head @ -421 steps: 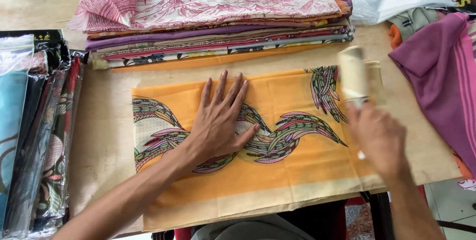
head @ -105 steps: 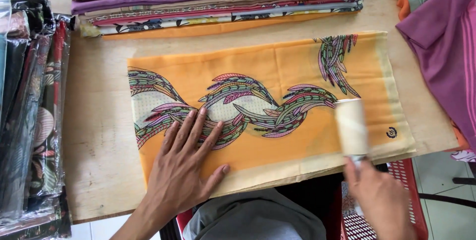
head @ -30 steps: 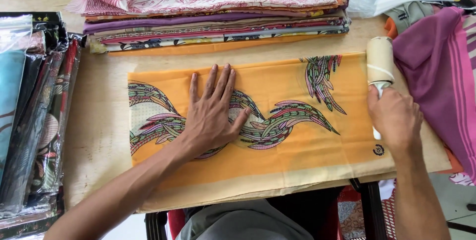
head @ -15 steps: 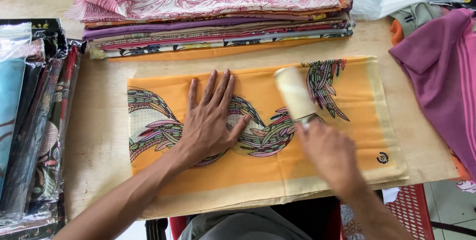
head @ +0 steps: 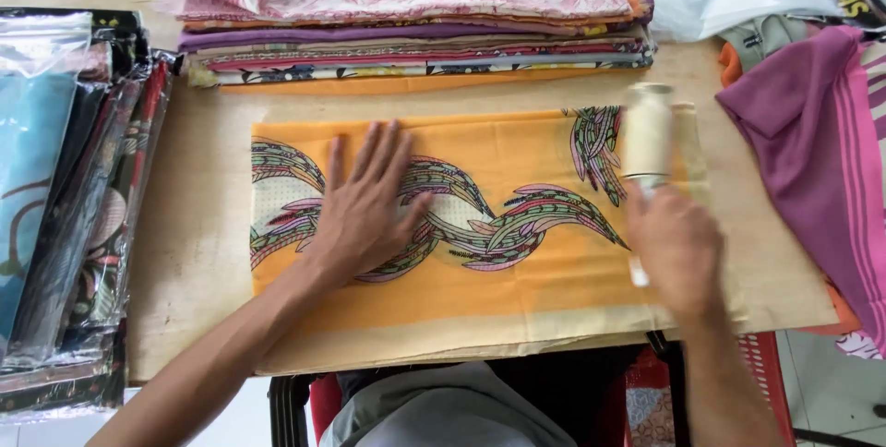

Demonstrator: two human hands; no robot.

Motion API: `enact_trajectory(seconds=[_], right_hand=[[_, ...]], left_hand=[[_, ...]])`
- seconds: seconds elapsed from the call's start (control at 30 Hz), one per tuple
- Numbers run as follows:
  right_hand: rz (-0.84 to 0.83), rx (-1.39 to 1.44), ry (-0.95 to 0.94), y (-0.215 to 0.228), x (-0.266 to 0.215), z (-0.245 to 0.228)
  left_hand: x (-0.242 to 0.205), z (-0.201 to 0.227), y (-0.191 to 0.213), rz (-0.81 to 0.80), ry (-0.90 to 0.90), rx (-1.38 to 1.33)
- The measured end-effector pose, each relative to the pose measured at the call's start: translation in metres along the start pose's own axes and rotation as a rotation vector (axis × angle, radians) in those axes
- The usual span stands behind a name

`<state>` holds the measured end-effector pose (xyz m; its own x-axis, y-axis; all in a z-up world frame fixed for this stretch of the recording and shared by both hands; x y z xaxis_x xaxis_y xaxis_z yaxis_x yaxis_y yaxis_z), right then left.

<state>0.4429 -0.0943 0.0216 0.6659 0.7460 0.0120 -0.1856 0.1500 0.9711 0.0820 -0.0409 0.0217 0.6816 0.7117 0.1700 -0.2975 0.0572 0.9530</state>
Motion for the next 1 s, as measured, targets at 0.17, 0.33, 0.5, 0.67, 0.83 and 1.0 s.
enact_trajectory(seconds=[0.17, 0.33, 0.5, 0.67, 0.83, 1.0], right_hand=[[-0.294, 0.271, 0.346, 0.061, -0.117, -0.149], [-0.205, 0.347, 0.598, 0.058, -0.209, -0.264], [-0.282, 0.388, 0.626, 0.043, -0.209, -0.287], [-0.264, 0.321, 0.492, 0.048, -0.171, -0.246], [-0.152, 0.1, 0.496, 0.04, -0.108, -0.191], [-0.447, 0.135, 0.085, 0.007, -0.019, -0.091]], left_hand=[[-0.053, -0.055, 0.024, 0.051, 0.366, -0.004], [-0.072, -0.076, 0.023, 0.11, 0.413, 0.03], [-0.072, -0.078, 0.027, 0.109, 0.369, 0.053], [-0.073, -0.079, 0.021, -0.008, 0.409, 0.053], [-0.072, -0.079, 0.024, -0.021, 0.433, 0.034], [-0.07, -0.078, 0.026, -0.036, 0.431, 0.028]])
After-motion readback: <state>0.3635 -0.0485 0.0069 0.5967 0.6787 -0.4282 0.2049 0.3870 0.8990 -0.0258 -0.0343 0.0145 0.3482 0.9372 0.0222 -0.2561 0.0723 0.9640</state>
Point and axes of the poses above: each hand's wrist, its own x-axis towards the middle knuckle, its own y-axis out of the back of the hand, z = x × y, the point moved 8 cm from there along x, towards the middle knuckle, and after that the axes turned 14 degrees about -y, right-handed, at the moved point
